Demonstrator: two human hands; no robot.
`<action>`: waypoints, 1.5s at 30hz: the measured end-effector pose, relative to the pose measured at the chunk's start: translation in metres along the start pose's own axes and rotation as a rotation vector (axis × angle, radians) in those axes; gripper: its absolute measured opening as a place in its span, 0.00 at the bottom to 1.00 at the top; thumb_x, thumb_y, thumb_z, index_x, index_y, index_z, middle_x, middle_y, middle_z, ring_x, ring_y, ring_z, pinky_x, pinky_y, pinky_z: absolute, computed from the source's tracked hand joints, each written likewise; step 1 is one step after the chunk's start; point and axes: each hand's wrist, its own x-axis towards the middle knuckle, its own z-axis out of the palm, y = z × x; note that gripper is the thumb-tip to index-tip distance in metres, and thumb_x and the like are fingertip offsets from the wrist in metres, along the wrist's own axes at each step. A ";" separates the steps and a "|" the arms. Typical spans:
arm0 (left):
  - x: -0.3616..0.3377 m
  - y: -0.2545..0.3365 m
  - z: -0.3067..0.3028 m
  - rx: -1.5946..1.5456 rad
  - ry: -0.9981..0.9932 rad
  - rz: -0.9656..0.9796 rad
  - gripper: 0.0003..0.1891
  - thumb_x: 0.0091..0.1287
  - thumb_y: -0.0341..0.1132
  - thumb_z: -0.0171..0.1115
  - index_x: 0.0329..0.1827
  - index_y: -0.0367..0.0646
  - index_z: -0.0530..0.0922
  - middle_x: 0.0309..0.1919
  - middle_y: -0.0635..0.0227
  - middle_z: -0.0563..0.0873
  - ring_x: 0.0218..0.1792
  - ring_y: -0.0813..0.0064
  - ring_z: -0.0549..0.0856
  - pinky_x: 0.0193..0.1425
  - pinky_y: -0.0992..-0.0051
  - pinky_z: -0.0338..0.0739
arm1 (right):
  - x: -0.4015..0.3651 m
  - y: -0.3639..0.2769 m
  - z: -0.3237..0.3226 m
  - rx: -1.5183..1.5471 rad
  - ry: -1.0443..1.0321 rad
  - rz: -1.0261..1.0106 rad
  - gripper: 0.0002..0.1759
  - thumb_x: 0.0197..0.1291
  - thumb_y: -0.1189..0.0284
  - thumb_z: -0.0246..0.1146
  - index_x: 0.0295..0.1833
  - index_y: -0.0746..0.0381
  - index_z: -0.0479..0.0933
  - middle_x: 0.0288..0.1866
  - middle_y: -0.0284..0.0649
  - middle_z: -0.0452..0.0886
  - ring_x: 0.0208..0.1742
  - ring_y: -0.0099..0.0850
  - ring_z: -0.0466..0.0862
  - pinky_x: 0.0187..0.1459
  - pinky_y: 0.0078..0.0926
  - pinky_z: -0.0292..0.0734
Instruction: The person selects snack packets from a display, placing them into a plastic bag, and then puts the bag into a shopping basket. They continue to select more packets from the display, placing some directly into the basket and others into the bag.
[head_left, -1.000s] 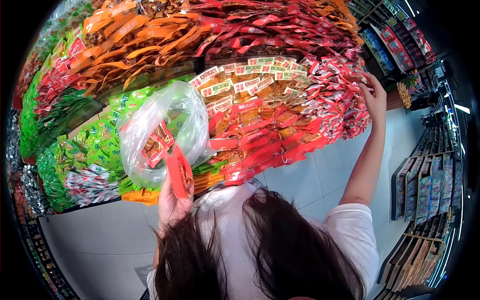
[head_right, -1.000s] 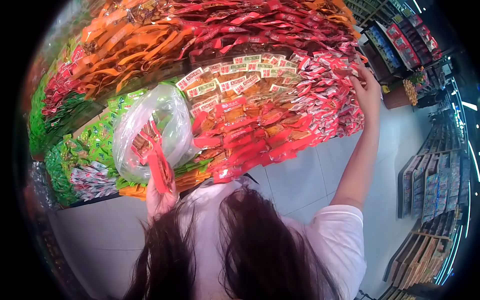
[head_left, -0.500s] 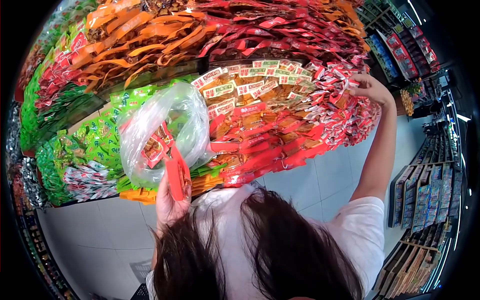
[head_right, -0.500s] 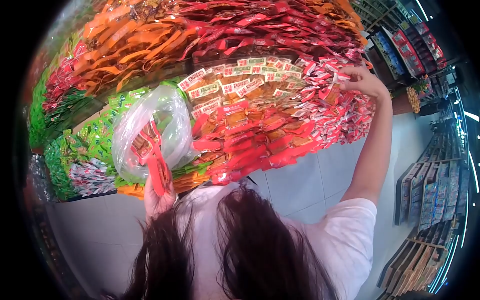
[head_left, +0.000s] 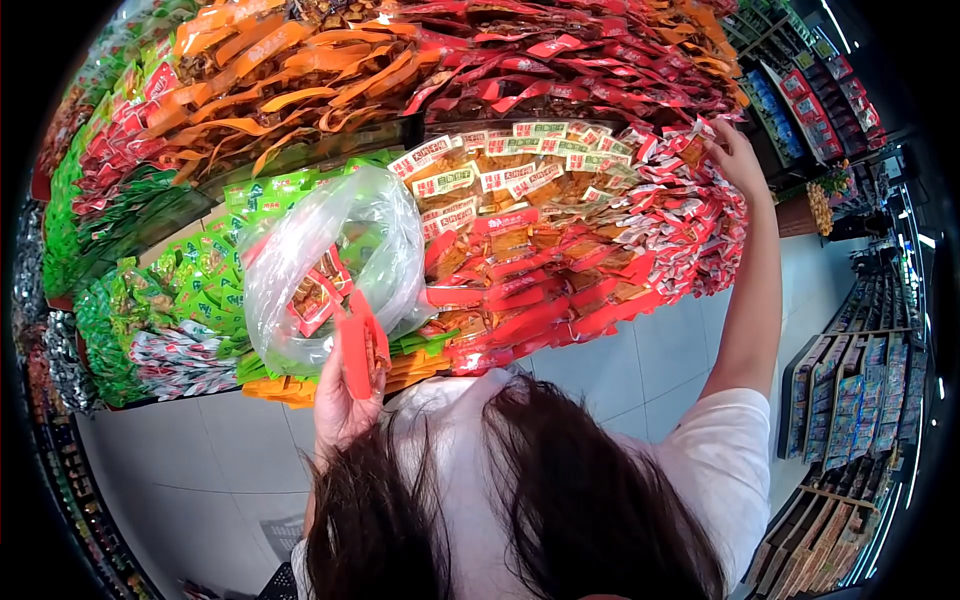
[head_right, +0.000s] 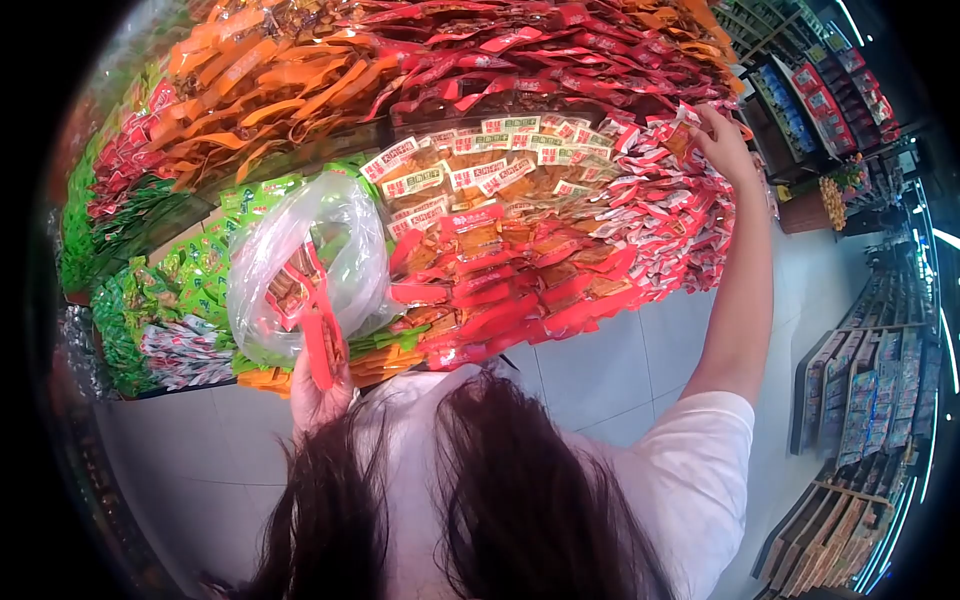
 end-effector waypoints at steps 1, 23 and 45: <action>0.001 0.001 -0.002 0.067 -0.107 -0.009 0.21 0.75 0.39 0.49 0.67 0.40 0.66 0.56 0.63 0.80 0.50 0.70 0.84 0.50 0.71 0.84 | -0.008 -0.009 -0.001 -0.151 0.034 -0.008 0.25 0.64 0.70 0.62 0.65 0.62 0.67 0.44 0.34 0.79 0.44 0.24 0.80 0.46 0.21 0.76; 0.021 -0.012 0.069 0.529 -0.221 -0.294 0.18 0.70 0.24 0.48 0.63 0.34 0.68 0.57 0.61 0.78 0.58 0.75 0.78 0.63 0.75 0.73 | -0.150 -0.278 0.132 1.488 -0.891 0.206 0.18 0.60 0.76 0.61 0.55 0.67 0.70 0.41 0.39 0.82 0.34 0.26 0.85 0.29 0.20 0.85; 0.002 0.044 0.088 0.631 -0.200 0.051 0.30 0.57 0.16 0.62 0.64 0.38 0.65 0.59 0.62 0.76 0.59 0.70 0.78 0.65 0.68 0.73 | -0.159 -0.353 0.134 1.552 -0.490 -0.179 0.16 0.66 0.75 0.58 0.58 0.63 0.66 0.48 0.34 0.78 0.47 0.18 0.79 0.49 0.18 0.74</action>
